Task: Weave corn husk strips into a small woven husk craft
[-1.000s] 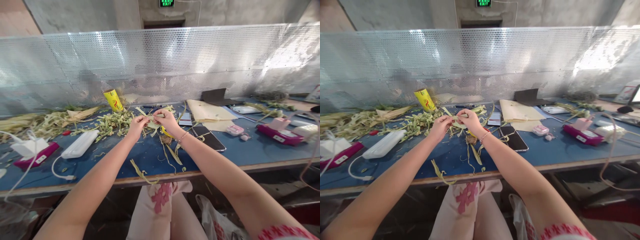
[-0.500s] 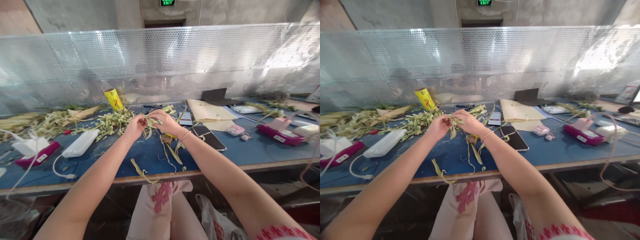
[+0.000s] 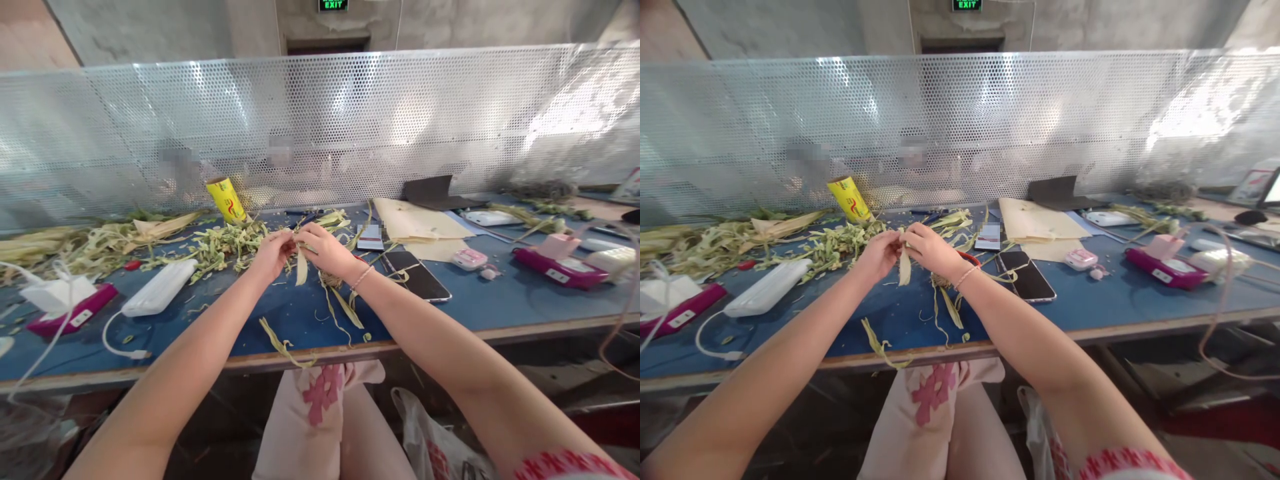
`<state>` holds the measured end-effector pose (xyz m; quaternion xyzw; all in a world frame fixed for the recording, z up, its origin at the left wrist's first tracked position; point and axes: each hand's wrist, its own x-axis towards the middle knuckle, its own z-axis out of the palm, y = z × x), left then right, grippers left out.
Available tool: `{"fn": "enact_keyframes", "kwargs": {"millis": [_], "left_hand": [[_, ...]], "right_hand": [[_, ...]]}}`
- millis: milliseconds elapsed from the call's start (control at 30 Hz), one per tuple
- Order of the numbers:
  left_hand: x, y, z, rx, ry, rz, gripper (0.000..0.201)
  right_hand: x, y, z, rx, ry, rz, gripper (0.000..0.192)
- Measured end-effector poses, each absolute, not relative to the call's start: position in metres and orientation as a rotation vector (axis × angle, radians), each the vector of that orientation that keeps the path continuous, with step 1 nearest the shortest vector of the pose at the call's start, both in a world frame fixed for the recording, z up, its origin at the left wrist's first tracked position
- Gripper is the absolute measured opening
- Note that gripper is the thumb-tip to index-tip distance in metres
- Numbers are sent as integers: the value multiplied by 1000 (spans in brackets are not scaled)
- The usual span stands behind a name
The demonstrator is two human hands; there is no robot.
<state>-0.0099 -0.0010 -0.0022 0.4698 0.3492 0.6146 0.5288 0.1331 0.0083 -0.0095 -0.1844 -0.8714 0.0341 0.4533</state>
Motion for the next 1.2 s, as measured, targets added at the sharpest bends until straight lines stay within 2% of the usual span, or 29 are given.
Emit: {"fn": "enact_keyframes", "kwargs": {"millis": [333,600,733,867,967,1067,1200], "left_hand": [[-10,-9,-2,1879,1167,1475,15],[-7,-13,-1,2236,1282,1487,16],[-8,-10,-1,2141,1289,1504,13],[-13,-4,-4,1886,1282,1511,13],[-15,2,-6,1647,1124,1576,16],[-14,4,-6,1414,976,1611,18],[-13,2,-3,1223,860,1650,17]], "right_hand": [[127,11,-7,-738,-1611,781,12],[125,13,-9,-717,-1579,851,15],[125,13,-9,-709,-1585,922,17],[130,14,-5,-738,-1646,752,17],[138,17,-3,-787,-1774,659,23],[143,22,-5,-872,-1944,719,30],[144,28,-9,-852,-2088,708,14]]}}
